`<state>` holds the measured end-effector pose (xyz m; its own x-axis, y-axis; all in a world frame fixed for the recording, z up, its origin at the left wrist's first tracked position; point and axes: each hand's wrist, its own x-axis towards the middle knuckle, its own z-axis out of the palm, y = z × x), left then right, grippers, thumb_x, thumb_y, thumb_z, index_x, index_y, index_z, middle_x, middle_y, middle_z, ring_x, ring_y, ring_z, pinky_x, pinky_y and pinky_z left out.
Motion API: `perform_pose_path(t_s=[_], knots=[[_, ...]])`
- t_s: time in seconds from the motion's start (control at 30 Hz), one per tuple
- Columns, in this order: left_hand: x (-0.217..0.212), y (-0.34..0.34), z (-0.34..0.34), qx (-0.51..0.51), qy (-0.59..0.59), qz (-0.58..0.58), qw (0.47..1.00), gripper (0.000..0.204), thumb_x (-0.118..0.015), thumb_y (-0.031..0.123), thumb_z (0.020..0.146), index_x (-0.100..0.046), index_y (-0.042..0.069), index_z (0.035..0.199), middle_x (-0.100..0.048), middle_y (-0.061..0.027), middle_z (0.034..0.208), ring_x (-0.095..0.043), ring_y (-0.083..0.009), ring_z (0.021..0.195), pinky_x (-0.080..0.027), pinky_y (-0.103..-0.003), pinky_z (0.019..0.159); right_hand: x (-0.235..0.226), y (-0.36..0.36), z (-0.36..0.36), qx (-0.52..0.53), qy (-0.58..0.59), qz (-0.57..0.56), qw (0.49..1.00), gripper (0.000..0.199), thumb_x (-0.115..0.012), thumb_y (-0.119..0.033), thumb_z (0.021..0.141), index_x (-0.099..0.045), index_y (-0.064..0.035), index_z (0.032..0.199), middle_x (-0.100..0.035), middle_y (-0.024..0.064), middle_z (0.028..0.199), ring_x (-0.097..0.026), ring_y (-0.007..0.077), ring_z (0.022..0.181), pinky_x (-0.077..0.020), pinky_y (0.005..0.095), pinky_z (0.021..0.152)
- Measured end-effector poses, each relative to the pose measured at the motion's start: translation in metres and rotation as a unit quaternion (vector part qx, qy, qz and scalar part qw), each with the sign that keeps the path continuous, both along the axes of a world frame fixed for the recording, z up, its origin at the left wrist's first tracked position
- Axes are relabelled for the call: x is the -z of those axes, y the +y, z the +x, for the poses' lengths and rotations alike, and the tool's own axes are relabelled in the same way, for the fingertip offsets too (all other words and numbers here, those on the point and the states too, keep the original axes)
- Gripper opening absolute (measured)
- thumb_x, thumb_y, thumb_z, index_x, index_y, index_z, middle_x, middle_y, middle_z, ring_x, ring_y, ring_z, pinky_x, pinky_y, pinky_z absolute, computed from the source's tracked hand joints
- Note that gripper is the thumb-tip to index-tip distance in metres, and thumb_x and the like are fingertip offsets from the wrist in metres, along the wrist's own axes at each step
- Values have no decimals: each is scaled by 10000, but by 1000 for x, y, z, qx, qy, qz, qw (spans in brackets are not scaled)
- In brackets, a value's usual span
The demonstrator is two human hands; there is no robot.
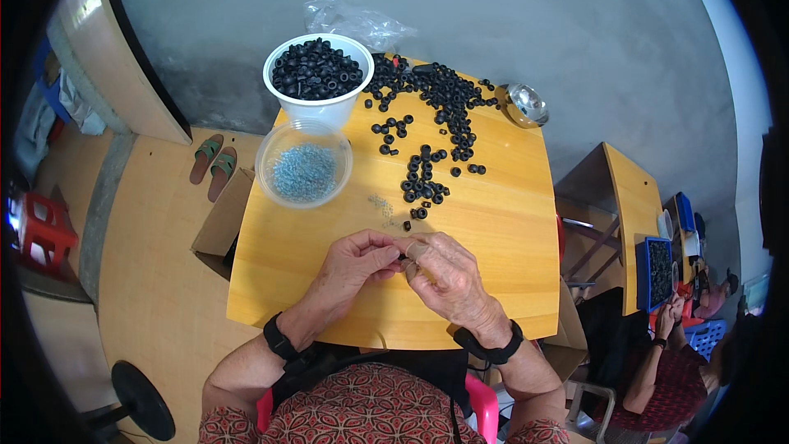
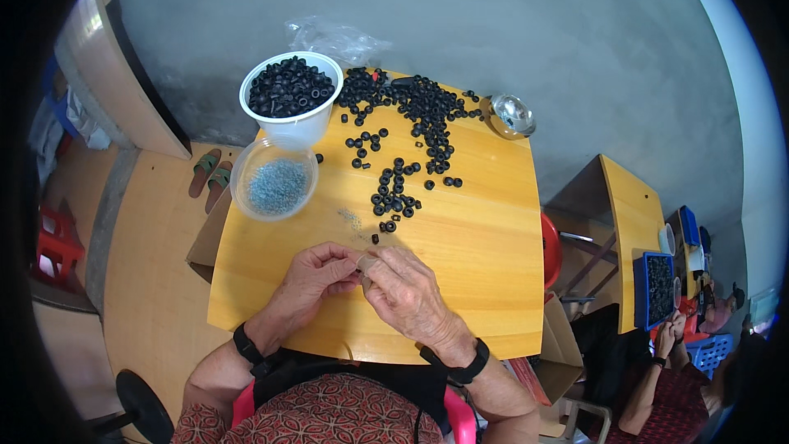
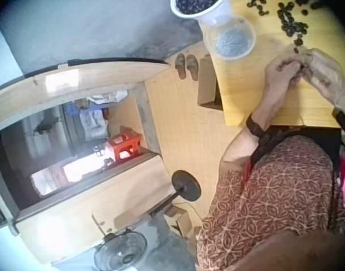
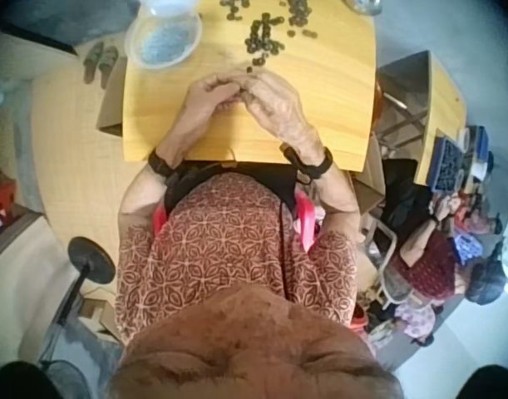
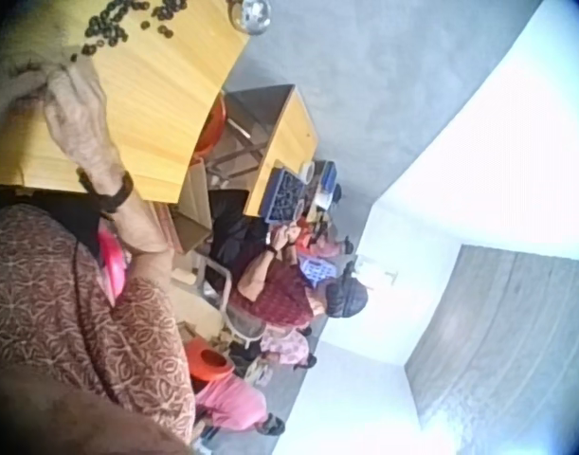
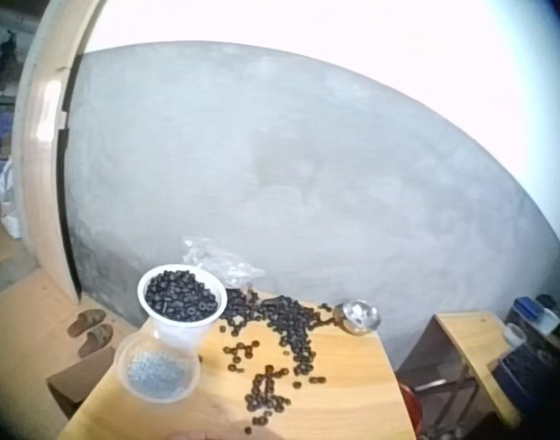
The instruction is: The person is manually inserting small metal pins into black plastic circular components.
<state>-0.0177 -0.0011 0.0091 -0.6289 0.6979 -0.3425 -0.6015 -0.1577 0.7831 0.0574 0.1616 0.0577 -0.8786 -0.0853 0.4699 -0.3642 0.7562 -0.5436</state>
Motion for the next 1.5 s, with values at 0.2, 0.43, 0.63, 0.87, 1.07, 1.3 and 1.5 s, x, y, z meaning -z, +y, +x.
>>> perform_pose_path(t_s=[0.2, 0.43, 0.63, 0.87, 1.07, 1.3, 1.5], knots=[[7, -2, 12, -16, -50, 21, 998, 162, -627, 161, 943, -647, 77, 1080, -685, -32, 983, -649, -99, 858, -544, -241, 782, 17, 2, 15, 29, -8, -11, 999, 226, -707, 0, 754, -668, 10, 977, -641, 156, 923, -647, 302, 826, -542, 361, 712], [1, -2, 17, -24, -70, 20, 997, 193, -653, 157, 926, -650, 60, 1093, -676, -26, 993, -638, -92, 885, -525, -229, 793, 20, -6, 20, 57, 27, 49, 997, 225, -705, 6, 698, -662, -1, 918, -628, 142, 872, -636, 314, 775, -533, 372, 666], [12, -1, 18, -20, 19, 30, 999, 193, -635, 101, 924, -641, 29, 1103, -674, -43, 999, -646, -114, 882, -529, -237, 794, 15, -14, 23, 88, -33, -22, 995, 144, -723, 5, 739, -605, 21, 820, -615, 113, 808, -623, 271, 763, -521, 351, 646], [6, -6, 13, -36, 25, 4, 999, 205, -630, 76, 920, -634, -1, 1110, -673, -77, 1003, -658, -128, 921, -516, -221, 795, 4, 27, 1, 101, -93, -51, 989, 88, -667, -37, 809, -594, 0, 840, -579, 137, 771, -606, 306, 683, -506, 368, 616], [15, -1, 13, -71, 47, 46, 995, 196, -623, 60, 920, -613, 7, 1108, -673, -89, 1017, -666, -144, 924, -520, -222, 817, 12, 37, -18, 119, -99, -8, 988, 72, -634, -11, 831, -622, 17, 897, -605, 137, 805, -605, 253, 652, -480, 332, 592], [15, -6, 14, -78, 15, 59, 995, 189, -622, 64, 921, -599, 21, 1103, -674, -92, 1023, -660, -144, 946, -521, -233, 829, 28, 22, -34, 52, -62, 115, 990, 188, -632, -38, 810, -661, -28, 995, -613, 120, 870, -631, 320, 794, -536, 411, 678], [15, -6, 13, -87, 5, 66, 994, 200, -622, 65, 923, -592, 25, 1116, -675, -88, 1023, -663, -146, 936, -527, -238, 826, 30, 20, -37, 60, -99, 154, 981, 203, -631, -32, 809, -644, -19, 1011, -617, 114, 886, -640, 316, 825, -548, 392, 692]])
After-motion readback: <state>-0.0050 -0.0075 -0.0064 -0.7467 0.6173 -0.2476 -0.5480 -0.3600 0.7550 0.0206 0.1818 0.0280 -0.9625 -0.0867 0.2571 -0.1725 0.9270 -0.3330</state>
